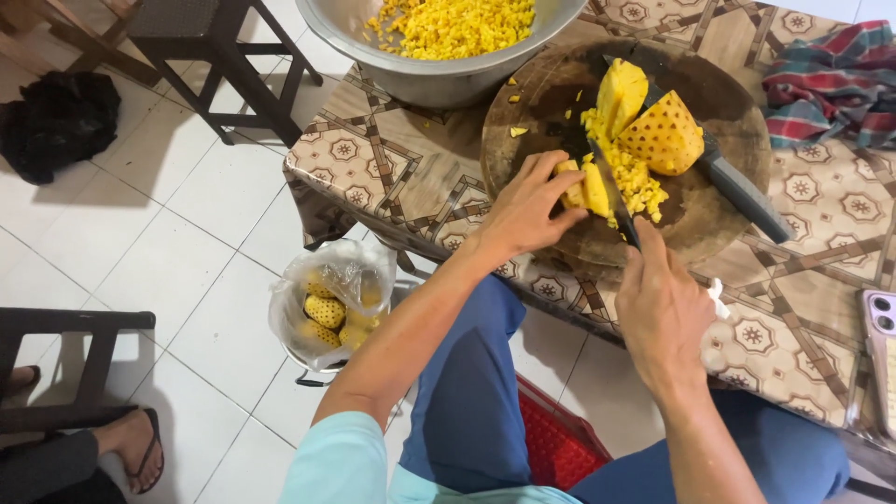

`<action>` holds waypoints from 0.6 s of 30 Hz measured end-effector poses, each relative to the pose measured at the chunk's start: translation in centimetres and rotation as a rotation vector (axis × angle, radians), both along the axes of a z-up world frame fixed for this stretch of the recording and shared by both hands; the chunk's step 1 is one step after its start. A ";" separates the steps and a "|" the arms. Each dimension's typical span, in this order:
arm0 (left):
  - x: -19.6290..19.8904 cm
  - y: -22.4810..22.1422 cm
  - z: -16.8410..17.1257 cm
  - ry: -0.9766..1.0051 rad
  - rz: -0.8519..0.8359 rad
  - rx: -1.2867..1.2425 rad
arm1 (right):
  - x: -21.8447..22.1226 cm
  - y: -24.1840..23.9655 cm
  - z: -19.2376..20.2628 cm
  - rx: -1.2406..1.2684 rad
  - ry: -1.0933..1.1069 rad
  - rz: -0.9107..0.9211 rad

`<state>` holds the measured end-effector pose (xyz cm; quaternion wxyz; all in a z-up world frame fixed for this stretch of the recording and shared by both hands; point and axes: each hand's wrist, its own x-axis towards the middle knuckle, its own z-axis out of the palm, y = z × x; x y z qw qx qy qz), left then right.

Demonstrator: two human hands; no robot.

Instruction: Dicing a pineapple on a wooden cutting board using a knife in a food preparation area.

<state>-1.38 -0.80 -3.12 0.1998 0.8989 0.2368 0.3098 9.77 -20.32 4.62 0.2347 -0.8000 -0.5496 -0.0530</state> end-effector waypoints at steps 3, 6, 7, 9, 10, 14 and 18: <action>0.2 0.2 0.0 0.071 0.020 0.043 | -0.8 -0.6 0.7 0.017 0.000 -0.020; 0.4 1.7 -0.9 0.096 0.072 0.144 | -1.0 -1.0 0.7 0.032 -0.015 -0.033; 0.1 2.2 -0.2 0.169 0.096 0.169 | -1.1 -1.1 0.8 0.029 0.004 -0.034; -0.2 2.8 0.6 0.239 0.110 0.197 | -1.1 -1.5 1.0 0.027 0.022 -0.045; -0.1 3.1 0.7 0.167 0.052 0.157 | -1.1 -1.7 1.0 0.018 0.022 -0.062; 1.1 1.2 1.6 0.224 -0.059 0.157 | -0.7 -2.4 -1.1 -0.011 -0.079 -0.139; 2.1 0.2 1.2 0.220 -0.032 0.249 | -1.6 -2.5 -1.0 -0.024 -0.061 -0.184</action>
